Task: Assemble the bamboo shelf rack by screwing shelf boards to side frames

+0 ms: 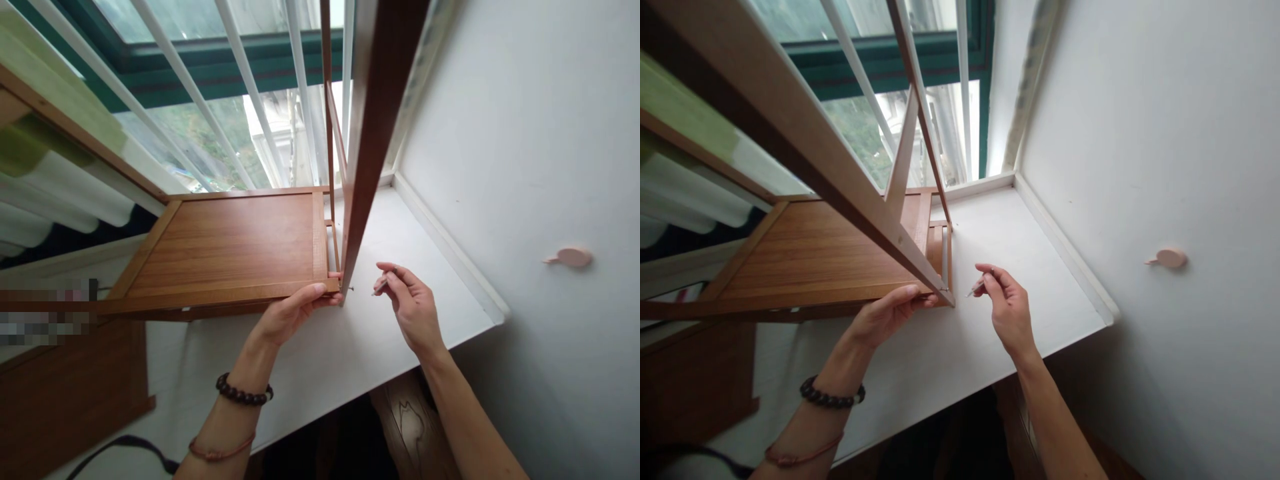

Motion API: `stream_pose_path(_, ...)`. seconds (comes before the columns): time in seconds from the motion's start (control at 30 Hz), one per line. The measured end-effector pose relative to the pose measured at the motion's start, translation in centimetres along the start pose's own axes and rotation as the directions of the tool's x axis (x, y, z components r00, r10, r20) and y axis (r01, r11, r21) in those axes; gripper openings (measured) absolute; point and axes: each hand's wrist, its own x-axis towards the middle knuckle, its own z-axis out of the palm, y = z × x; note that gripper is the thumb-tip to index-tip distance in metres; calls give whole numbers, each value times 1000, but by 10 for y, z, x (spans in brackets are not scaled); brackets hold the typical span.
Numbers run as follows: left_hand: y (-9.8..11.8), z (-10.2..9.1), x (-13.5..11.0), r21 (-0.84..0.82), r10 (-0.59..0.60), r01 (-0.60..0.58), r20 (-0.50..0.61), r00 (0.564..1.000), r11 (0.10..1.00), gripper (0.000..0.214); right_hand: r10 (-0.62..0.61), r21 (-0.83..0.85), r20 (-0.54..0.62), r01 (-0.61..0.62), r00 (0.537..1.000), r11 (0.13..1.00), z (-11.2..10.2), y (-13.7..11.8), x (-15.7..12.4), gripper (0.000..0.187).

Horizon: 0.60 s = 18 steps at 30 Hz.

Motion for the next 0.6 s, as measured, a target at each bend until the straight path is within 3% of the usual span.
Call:
stream_pose_path(0.17, -1, 1, 0, 0, 16, -16, -16, 1000, 1000, 27, 89, 98, 159, -105, 983, 990, 5, 1, -5, 10)
stream_pose_path(0.27, -1, 1, 1, -3, 24, -24, -9, 1000, 1000, 26, 119, 54, 247, -136, 962, 989, 12, -1, -9, 9)
stream_pose_path(0.43, -1, 0, 1, 14, 24, -24, 19, 1000, 1000, 26, 53, -191, 326, 11, 944, 981, 17, -1, -13, 21)
stream_pose_path(0.6, -1, -4, 1, 15, 2, -3, 50, 999, 1000, 29, -15, -307, 254, 95, 967, 947, 23, 0, -15, 19)
